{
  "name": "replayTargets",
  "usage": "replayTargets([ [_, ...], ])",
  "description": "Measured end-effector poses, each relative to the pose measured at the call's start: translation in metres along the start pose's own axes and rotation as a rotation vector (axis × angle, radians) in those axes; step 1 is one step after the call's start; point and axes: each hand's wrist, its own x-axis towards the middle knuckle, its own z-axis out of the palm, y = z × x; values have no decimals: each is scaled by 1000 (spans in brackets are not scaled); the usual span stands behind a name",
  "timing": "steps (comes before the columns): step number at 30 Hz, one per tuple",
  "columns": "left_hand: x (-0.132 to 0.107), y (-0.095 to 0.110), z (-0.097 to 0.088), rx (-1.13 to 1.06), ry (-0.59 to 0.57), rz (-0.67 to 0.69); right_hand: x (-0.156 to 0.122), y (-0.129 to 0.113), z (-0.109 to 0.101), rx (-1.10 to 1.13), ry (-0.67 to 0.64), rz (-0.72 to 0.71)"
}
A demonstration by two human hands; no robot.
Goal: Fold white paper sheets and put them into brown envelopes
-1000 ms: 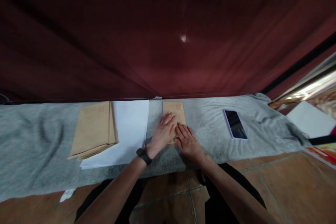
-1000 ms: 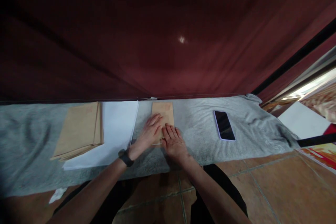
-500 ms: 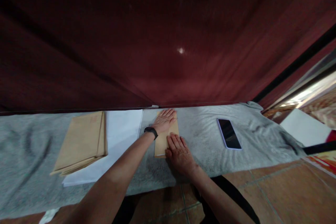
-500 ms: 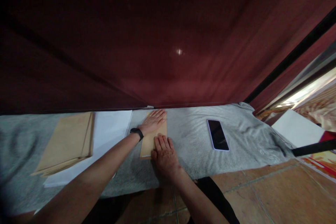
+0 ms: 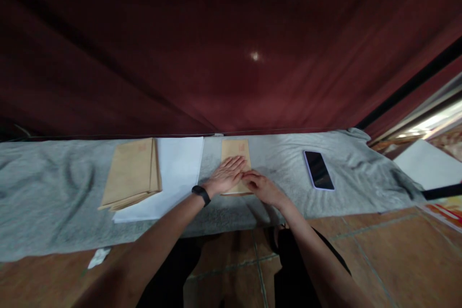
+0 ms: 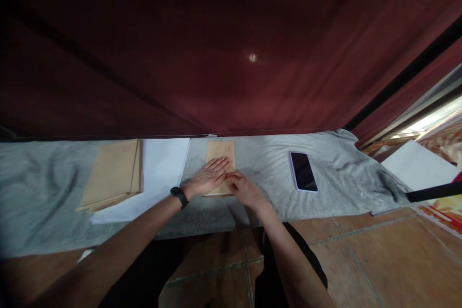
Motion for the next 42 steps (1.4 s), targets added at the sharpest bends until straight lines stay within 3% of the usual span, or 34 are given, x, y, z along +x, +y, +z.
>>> replayTargets([
  [6, -50, 21, -14, -45, 16, 14, -8, -18, -7, -255, -74, -2],
  [11, -71, 31, -26, -38, 32, -42, -15, -28, -11, -444, -145, -9],
  [23, -72, 33, -48, -17, 22, -23, -14, -35, -8, -532, -156, -20],
  [29, -71, 36, -47, -9, -11, -3, -14, -34, -6, -540, -151, -21],
  [37, -74, 30, -51, -95, 38, -7, -16, -28, -3, -463, -97, -21],
  [42, -59, 37, -44, -103, 86, -34, -22, -25, 10, -472, -118, -27],
])
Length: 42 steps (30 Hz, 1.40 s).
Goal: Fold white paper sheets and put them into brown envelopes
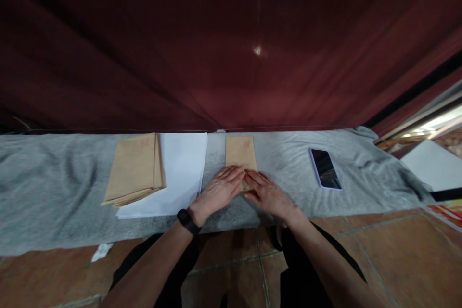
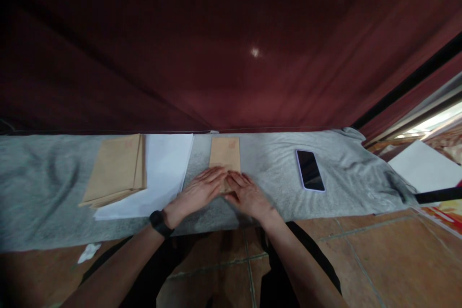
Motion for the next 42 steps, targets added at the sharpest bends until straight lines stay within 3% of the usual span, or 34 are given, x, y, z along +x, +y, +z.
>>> replayTargets([
  [5, 20, 7, 27, 26, 5, -55, -7, -5, 21, -72, 5, 34],
  [9, 22, 4, 36, 31, -4, -63, -8, -4, 20, -75, -4, 30],
  [17, -11, -10, 22, -36, -69, 2, -10, 14, -7, 125, -32, -44],
  [27, -16, -11, 11, -215, 23, -97, -4, 14, -4, 290, 83, 87],
  [36, -14, -11, 29, -215, 117, -143, 2, 0, -2, 82, 134, 139],
  [42, -20, -6, 43, -83, 119, -182, -2, -44, 27, 5, 176, 10],
])
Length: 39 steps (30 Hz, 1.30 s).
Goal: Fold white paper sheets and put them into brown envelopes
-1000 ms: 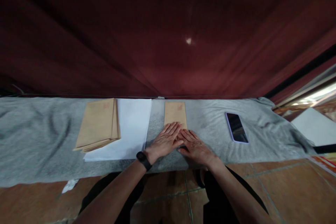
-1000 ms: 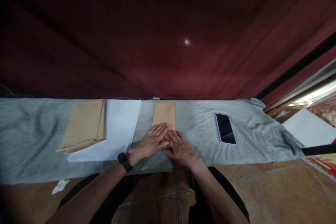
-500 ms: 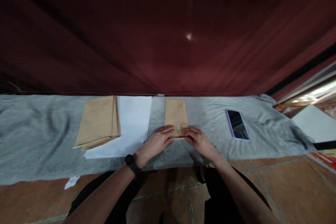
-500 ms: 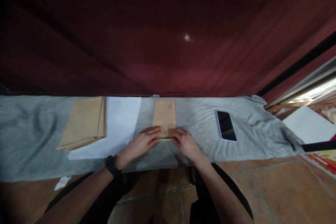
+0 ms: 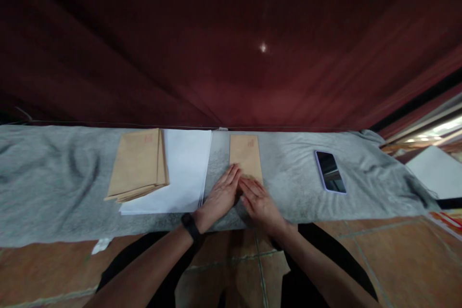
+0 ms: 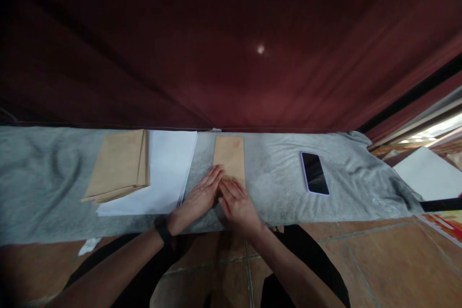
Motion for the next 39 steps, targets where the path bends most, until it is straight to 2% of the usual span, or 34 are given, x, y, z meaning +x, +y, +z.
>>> replayTargets([
  [3, -3, 0, 2, 61, 0, -39, -9, -18, 12, -84, -26, -19],
  [5, -4, 1, 2, 89, 6, -70, -13, -19, 14, -137, -23, -22],
  [12, -3, 2, 1, 129, 22, -83, -20, -2, 7, -210, -42, -16],
  [19, -6, 1, -4, 131, 60, -20, -34, 13, 10, -292, -6, 34],
  [23, -5, 1, -6, 122, 54, -37, -40, 24, 10, -324, 8, 33],
  [28, -5, -1, 0, 158, 70, 0, -40, 19, 15, -349, 20, 104],
  [32, -4, -9, 5, 200, 136, 4, -36, 16, 25, -338, 2, 169],
  [39, -7, -7, 0, 123, 183, 15, -41, 12, 31, -376, 146, 179],
])
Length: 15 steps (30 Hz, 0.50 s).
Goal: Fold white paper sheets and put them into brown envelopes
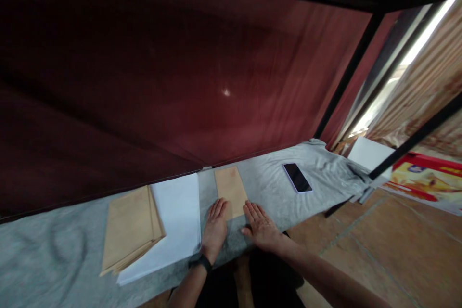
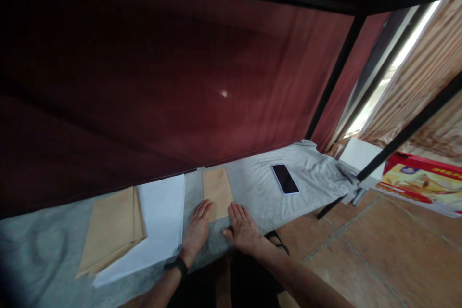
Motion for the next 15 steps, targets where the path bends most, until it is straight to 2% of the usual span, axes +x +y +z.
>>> replayTargets([
  [4, 0, 2, -6, -40, 35, -21, 0, -5, -6, 3, 36, 14],
  [6, 0, 6, -10, -48, 37, 11, 0, -6, -8, 5, 34, 15],
  [11, -9, 23, -21, -55, -111, 249, 2, -4, -12, 17, 25, -9],
  [15, -22, 33, -23, -24, -171, 290, 0, -3, -12, 46, 20, -16],
])
